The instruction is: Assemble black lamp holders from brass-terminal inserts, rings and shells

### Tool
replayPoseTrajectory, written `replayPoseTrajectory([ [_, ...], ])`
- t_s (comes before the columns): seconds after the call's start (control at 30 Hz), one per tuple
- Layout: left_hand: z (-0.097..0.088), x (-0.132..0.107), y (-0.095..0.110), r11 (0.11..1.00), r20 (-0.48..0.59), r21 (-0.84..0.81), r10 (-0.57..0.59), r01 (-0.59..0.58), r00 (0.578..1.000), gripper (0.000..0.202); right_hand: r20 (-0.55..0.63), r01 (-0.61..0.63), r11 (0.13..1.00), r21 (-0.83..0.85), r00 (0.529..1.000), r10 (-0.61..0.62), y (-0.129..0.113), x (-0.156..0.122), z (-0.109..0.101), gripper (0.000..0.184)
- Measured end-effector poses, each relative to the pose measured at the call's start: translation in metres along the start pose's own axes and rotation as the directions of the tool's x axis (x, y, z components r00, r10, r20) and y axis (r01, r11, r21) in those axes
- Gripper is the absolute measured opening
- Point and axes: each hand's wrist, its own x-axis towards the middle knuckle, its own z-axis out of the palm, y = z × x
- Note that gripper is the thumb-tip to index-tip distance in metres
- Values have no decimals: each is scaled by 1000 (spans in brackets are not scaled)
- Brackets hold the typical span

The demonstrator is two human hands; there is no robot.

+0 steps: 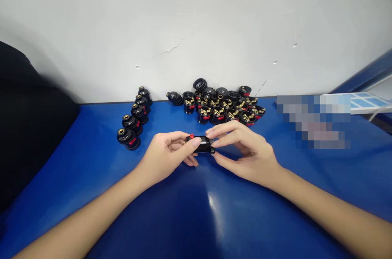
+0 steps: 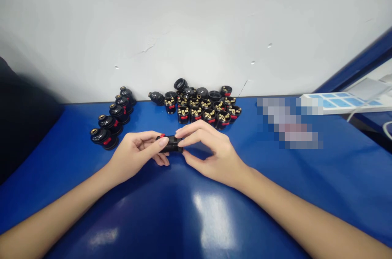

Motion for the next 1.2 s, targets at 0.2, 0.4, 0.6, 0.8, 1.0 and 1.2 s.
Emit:
replayPoseTrajectory([
  [0.2,-2,1,-4,999,15,0,45,-45,999,34,23,-77,996,53,997,76,1,-1,0,35],
  [0.4,-7,1,-10,976,14,91,196,-196,981,35,71,-252,933,256,968,242,3,-3,0,33],
  [0.6,-10,4,-19,830,77,248,497,-500,864,25,118,-364,879,308,931,344,6,-2,1,34],
  [0.8,-8,2,-22,877,41,249,415,-412,909,31,169,-321,926,199,942,291,5,-3,-1,33],
  [1.0,-5,2,-16,950,44,166,261,-264,964,32,118,-312,917,247,949,291,5,-4,-1,31],
  [1.2,3,3,-11,991,-54,60,123,-120,991,32,142,-295,926,234,953,268,6,-3,0,33],
])
